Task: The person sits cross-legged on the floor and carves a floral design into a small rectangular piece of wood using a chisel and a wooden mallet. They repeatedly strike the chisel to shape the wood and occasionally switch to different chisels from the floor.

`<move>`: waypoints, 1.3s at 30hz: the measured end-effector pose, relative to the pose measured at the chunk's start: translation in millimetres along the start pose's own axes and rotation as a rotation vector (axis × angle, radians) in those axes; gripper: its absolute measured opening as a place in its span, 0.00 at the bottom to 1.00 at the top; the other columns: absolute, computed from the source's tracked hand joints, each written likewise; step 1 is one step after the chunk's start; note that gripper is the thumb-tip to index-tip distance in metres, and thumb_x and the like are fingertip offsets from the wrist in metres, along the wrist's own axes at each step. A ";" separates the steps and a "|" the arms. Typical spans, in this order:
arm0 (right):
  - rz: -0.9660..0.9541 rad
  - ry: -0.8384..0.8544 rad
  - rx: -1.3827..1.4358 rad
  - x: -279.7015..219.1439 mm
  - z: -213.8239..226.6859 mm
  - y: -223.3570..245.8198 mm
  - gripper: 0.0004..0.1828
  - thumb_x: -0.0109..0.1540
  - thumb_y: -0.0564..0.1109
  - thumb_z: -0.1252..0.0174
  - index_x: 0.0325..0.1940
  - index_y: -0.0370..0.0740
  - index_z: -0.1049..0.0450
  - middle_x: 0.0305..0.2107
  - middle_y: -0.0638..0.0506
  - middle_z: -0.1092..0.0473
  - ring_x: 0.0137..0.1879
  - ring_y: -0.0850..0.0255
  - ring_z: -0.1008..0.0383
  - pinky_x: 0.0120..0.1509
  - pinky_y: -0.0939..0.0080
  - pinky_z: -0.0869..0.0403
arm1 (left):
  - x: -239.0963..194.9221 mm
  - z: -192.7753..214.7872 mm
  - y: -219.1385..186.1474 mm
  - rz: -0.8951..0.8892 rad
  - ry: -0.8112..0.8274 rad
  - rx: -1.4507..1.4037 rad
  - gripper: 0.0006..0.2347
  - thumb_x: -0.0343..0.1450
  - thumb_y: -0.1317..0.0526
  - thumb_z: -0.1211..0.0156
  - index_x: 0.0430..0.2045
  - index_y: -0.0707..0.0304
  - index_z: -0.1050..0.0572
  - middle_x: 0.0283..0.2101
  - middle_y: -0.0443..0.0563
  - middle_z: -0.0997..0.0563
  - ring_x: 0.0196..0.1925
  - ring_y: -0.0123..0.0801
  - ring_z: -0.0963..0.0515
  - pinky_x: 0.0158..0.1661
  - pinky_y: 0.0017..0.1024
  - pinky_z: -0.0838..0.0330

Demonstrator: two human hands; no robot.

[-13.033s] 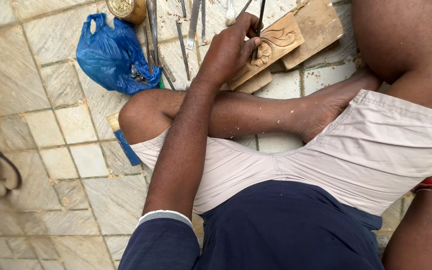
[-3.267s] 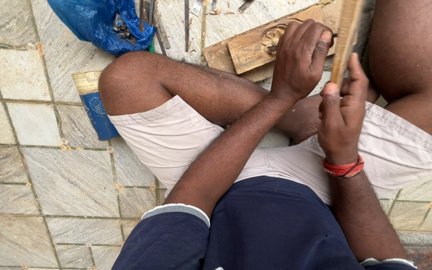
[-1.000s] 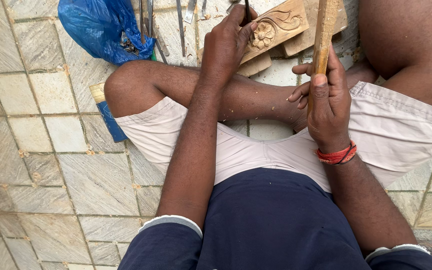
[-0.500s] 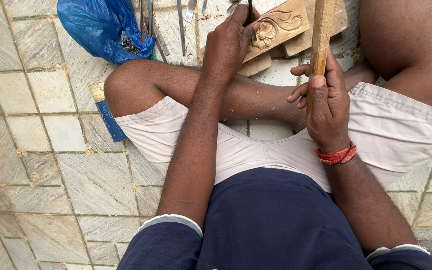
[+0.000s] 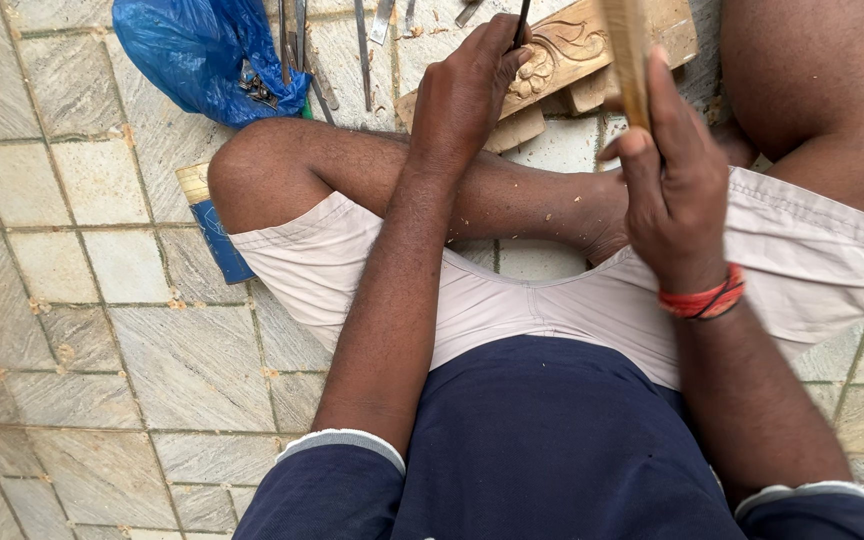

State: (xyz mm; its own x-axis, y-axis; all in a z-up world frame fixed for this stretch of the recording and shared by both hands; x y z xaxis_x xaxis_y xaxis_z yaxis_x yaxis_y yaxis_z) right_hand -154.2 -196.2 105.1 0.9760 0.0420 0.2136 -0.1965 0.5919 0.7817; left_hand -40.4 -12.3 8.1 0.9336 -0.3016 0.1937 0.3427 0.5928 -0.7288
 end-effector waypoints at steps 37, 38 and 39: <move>0.235 0.157 -0.517 81.5 24.5 79.6 0.16 0.74 0.43 0.39 0.66 0.38 0.25 0.44 0.47 0.23 0.42 0.58 0.21 0.44 0.59 0.23 | -0.1 2.7 10.9 0.107 -0.088 0.053 0.10 0.75 0.51 0.39 0.44 0.53 0.25 0.31 0.45 0.21 0.39 0.33 0.21 0.40 0.40 0.25; 0.223 0.172 -0.522 83.3 23.2 79.6 0.16 0.73 0.43 0.39 0.65 0.38 0.25 0.44 0.47 0.23 0.41 0.58 0.21 0.44 0.58 0.23 | -0.1 2.6 12.4 0.121 -0.075 0.052 0.10 0.75 0.51 0.39 0.44 0.53 0.25 0.31 0.46 0.21 0.39 0.33 0.22 0.41 0.40 0.25; 0.174 0.233 -0.559 85.8 23.1 77.5 0.17 0.71 0.45 0.36 0.64 0.39 0.24 0.41 0.46 0.22 0.38 0.56 0.21 0.39 0.56 0.24 | 0.0 3.0 12.7 0.112 -0.096 0.062 0.11 0.75 0.51 0.39 0.45 0.54 0.25 0.31 0.46 0.22 0.39 0.33 0.22 0.41 0.40 0.25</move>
State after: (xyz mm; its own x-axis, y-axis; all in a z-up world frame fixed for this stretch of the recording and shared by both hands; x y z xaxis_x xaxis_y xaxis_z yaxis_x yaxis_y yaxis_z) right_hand -87.9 -165.3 197.5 0.9412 0.3130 0.1276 -0.3375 0.8893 0.3085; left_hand -35.7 -2.5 0.8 0.9710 -0.1597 0.1777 0.2389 0.6644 -0.7082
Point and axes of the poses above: each hand's wrist, its own x-axis towards the middle knuckle, its own z-axis out of the back of the hand, y = z × x, the point moved 3 cm from there along x, towards the middle knuckle
